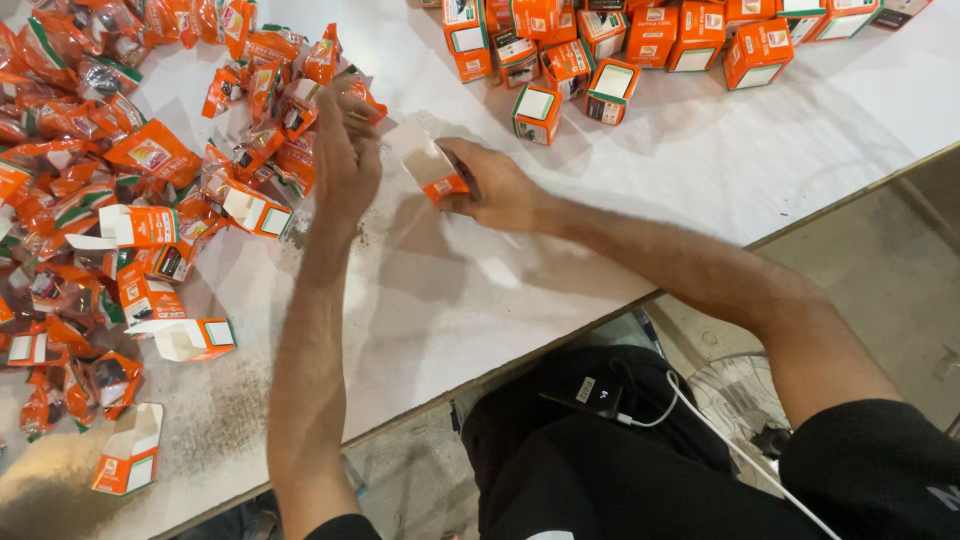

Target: The person sits at a table covered with piles of small orange boxes and plastic-wrapped packets. They pick up a box, place a wrapped packet inside, close the box, and toss it onto a finished pile, repeating this packing cycle continuously.

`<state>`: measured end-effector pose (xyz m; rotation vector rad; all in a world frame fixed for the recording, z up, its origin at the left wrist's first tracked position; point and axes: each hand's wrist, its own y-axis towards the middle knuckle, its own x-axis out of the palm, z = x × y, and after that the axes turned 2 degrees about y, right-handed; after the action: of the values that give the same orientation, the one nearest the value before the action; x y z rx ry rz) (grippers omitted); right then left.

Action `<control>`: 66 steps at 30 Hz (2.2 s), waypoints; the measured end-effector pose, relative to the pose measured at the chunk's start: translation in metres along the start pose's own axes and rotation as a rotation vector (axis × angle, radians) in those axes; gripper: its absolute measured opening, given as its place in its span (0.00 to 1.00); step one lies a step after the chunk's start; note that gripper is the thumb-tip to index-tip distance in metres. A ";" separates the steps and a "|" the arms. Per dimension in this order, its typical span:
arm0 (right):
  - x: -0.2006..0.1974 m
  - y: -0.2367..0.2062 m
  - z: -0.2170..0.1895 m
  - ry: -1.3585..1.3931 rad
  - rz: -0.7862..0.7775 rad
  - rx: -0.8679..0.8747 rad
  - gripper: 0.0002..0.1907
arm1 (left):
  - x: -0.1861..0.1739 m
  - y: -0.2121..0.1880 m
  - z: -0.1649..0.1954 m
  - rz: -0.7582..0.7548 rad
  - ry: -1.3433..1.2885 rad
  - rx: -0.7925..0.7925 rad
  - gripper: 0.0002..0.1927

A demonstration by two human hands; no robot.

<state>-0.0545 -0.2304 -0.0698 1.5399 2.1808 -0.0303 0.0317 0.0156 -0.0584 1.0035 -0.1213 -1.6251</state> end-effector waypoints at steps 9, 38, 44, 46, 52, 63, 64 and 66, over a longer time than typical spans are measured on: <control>0.002 -0.009 -0.005 -0.317 -0.010 -0.312 0.46 | 0.008 0.047 -0.032 -0.306 0.828 -0.224 0.23; -0.003 -0.004 0.007 -0.158 0.090 -0.287 0.37 | 0.035 -0.058 0.099 -0.046 0.500 0.152 0.12; -0.002 -0.002 0.010 -0.206 0.083 -0.271 0.34 | 0.058 -0.038 0.095 0.000 0.448 -0.097 0.05; -0.002 -0.002 0.008 -0.198 0.081 -0.274 0.35 | 0.060 -0.039 0.093 0.136 0.254 -0.166 0.10; -0.002 -0.007 0.003 -0.089 0.036 -0.197 0.35 | 0.055 -0.043 0.074 0.112 -0.366 -0.650 0.19; 0.000 -0.014 0.000 -0.320 0.019 -0.344 0.31 | 0.021 -0.045 0.077 -0.108 -0.941 -0.695 0.17; 0.000 -0.014 0.001 -0.343 0.004 -0.343 0.30 | 0.016 -0.047 0.074 -0.088 -0.989 -0.736 0.14; -0.001 -0.012 0.002 -0.393 -0.028 -0.343 0.27 | 0.010 -0.048 0.064 -0.046 -1.088 -0.815 0.10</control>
<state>-0.0646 -0.2363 -0.0741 1.1952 1.7886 0.0288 -0.0464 -0.0038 -0.0510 -0.5444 -0.1397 -1.8482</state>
